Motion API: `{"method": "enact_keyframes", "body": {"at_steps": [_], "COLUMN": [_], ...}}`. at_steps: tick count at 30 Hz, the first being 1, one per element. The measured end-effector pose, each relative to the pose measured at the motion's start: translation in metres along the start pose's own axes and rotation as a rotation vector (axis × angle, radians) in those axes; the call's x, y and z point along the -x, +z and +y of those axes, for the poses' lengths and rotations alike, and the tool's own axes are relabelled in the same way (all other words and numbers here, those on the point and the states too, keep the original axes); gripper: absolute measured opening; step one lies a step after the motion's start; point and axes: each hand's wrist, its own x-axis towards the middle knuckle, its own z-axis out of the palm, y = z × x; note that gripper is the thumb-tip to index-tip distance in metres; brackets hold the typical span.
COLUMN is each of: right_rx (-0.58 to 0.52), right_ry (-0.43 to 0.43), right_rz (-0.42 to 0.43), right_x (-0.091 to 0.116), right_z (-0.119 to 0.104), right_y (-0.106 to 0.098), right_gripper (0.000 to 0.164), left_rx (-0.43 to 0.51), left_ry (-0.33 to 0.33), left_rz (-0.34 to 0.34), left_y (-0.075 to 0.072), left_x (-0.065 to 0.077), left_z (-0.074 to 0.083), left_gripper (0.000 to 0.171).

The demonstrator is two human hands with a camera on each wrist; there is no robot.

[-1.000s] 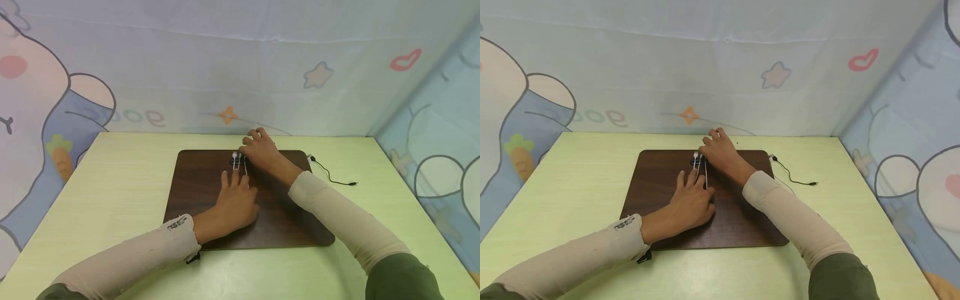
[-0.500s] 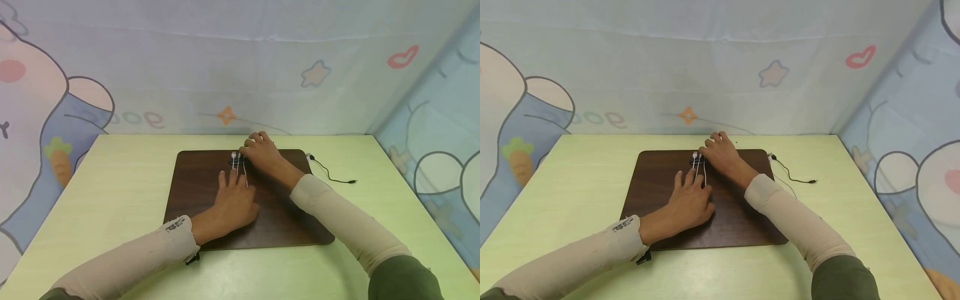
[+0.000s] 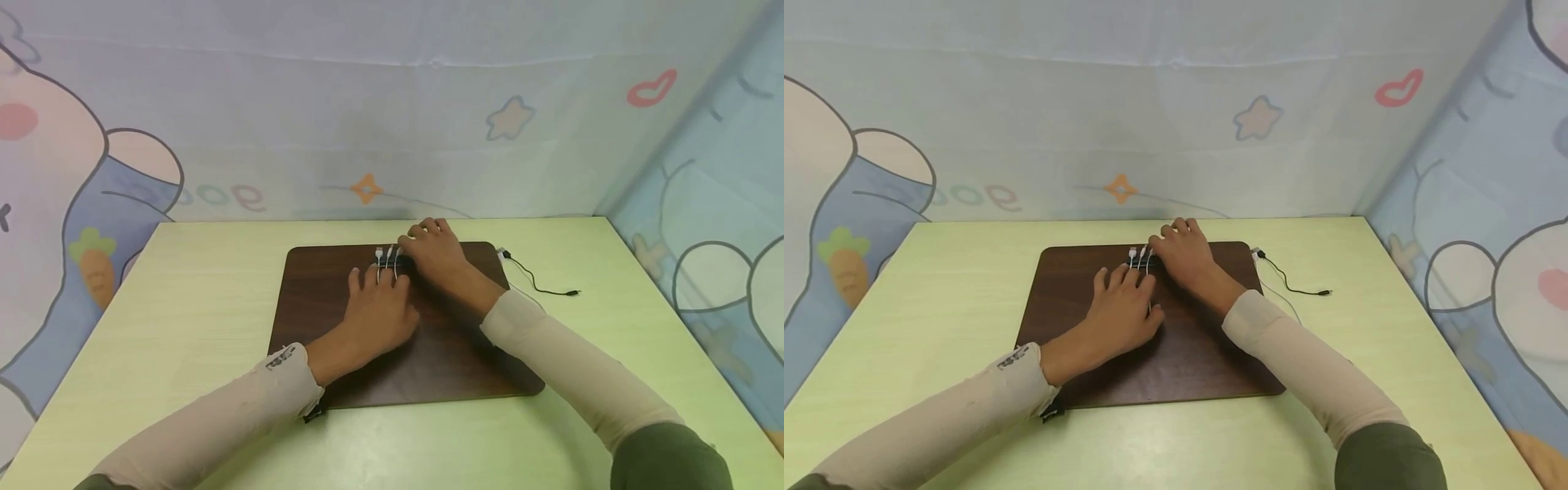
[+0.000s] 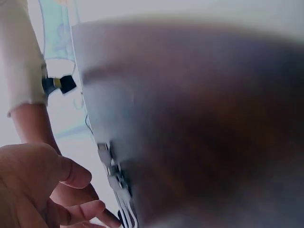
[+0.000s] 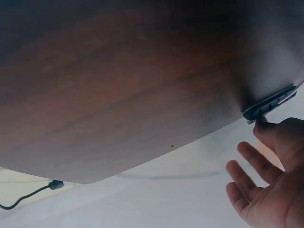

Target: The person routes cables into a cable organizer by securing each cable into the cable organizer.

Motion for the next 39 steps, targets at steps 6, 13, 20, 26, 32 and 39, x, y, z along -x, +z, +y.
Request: {"method": "enact_keyframes", "body": {"at_steps": [6,13,20,26,32,39], "right_rx": [-0.049,-0.037,-0.043,-0.047,-0.027,-0.011], "right_ry": [0.062,0.092,0.116,0.131,0.129,0.145], "right_rz": [0.022,0.018,-0.004,0.010,-0.006,-0.025], "right_x": [0.015,0.033,0.053,0.069,0.086,0.103], "right_z": [-0.001,-0.005,-0.013,-0.018,-0.027,-0.032], "right_y": [-0.004,-0.010,-0.021,-0.025,-0.029,-0.036], "right_gripper": [0.022,0.023,0.017,0.017,0.014,0.010], "left_rx": [0.060,0.047,0.017,0.031,-0.011,-0.075], "left_ry": [-0.077,-0.126,-0.092,-0.028,0.028,0.125], "left_rz": [-0.082,-0.154,-0.120,-0.115,-0.147,-0.151], "left_y": [-0.004,-0.005,0.003,-0.006,-0.005,-0.003], "left_x": [-0.015,-0.032,-0.051,-0.066,-0.082,-0.095], "left_z": [-0.013,-0.027,-0.043,-0.040,-0.044,-0.043], "left_gripper": [0.041,0.052,0.050,0.031,0.029,0.027]}}
